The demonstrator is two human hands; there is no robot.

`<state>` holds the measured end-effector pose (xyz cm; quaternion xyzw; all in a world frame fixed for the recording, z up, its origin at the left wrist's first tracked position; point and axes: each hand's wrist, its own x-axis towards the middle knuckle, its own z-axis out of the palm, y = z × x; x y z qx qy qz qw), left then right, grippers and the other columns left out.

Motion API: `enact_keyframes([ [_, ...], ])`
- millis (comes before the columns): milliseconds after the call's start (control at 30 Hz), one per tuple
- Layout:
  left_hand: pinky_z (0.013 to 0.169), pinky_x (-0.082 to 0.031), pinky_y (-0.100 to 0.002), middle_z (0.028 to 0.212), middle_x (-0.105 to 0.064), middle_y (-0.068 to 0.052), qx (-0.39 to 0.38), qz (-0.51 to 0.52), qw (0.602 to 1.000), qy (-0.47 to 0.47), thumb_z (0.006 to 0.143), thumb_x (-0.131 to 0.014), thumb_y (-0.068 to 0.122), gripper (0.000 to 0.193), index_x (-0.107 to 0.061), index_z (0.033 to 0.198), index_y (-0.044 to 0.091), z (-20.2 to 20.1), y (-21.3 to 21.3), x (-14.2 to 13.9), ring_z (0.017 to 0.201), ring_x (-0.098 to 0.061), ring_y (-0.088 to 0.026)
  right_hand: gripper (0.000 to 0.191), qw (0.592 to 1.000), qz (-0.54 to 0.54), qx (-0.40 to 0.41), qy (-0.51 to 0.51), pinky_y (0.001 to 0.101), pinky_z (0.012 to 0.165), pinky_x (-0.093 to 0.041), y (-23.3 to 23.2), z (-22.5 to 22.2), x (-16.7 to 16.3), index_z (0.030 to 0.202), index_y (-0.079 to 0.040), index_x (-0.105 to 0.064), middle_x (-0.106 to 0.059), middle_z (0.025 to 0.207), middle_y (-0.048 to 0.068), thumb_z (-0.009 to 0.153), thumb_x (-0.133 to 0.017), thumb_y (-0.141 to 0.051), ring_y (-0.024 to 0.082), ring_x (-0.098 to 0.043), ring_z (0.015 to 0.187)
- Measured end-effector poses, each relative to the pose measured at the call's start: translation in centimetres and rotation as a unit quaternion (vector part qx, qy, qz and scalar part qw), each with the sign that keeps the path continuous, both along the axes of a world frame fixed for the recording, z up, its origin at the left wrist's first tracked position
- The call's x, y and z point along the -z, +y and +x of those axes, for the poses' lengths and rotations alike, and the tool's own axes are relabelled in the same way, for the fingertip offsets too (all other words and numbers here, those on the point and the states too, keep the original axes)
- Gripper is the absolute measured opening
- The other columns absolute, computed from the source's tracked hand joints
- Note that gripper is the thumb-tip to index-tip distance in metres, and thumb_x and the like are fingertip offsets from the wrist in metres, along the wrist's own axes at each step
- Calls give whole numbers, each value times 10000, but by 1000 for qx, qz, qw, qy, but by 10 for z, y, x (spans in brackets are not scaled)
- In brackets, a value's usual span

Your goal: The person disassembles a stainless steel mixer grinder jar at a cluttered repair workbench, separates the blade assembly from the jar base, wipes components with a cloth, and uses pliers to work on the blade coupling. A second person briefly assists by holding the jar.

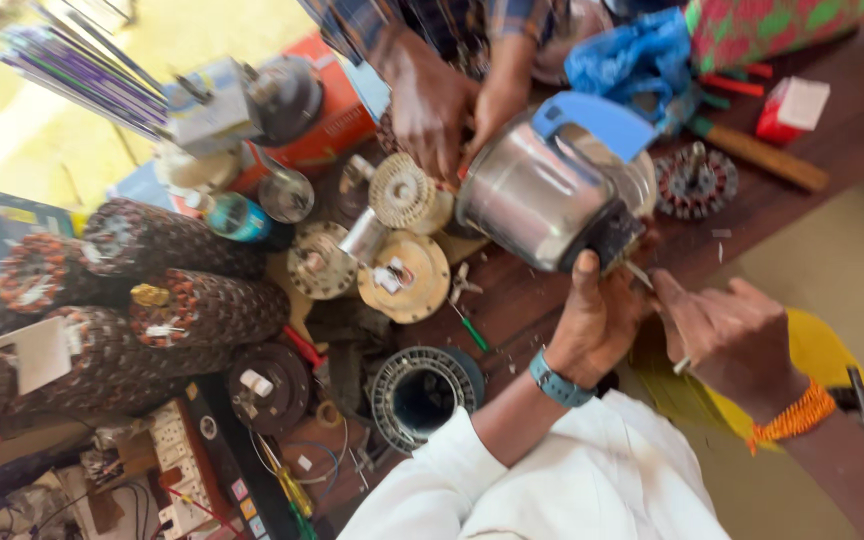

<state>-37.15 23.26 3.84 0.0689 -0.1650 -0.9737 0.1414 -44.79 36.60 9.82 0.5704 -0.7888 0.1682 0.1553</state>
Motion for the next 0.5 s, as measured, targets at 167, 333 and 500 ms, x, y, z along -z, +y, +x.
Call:
enact_keyframes([
  [167,1044,-488,-381,1411,-583,-1,-44,-16,998,-48,710,-869,662,959,-522,1455,168,-7,1,2,1290,-556,-154,346,999,-22,-14,20,369,541,-387,-1,-1,2,1231,82,-687,-559,599,53,910,-724,-40,213,-571,535],
  [333,871,-528,-405,1204,-610,-20,-11,14,998,-57,771,-898,626,900,-544,1397,84,-2,-7,14,1119,-619,-204,336,998,-3,-56,8,370,512,-394,-8,-13,1,1170,104,-689,-550,569,42,881,-741,-60,208,-554,494],
  [500,881,-533,-363,1100,-596,6,-29,6,997,-72,740,-880,666,943,-561,1404,78,4,-13,28,1022,-609,-161,370,998,13,-65,-13,356,519,-430,-16,-14,0,1192,111,-696,-544,558,34,873,-743,-71,194,-552,490],
])
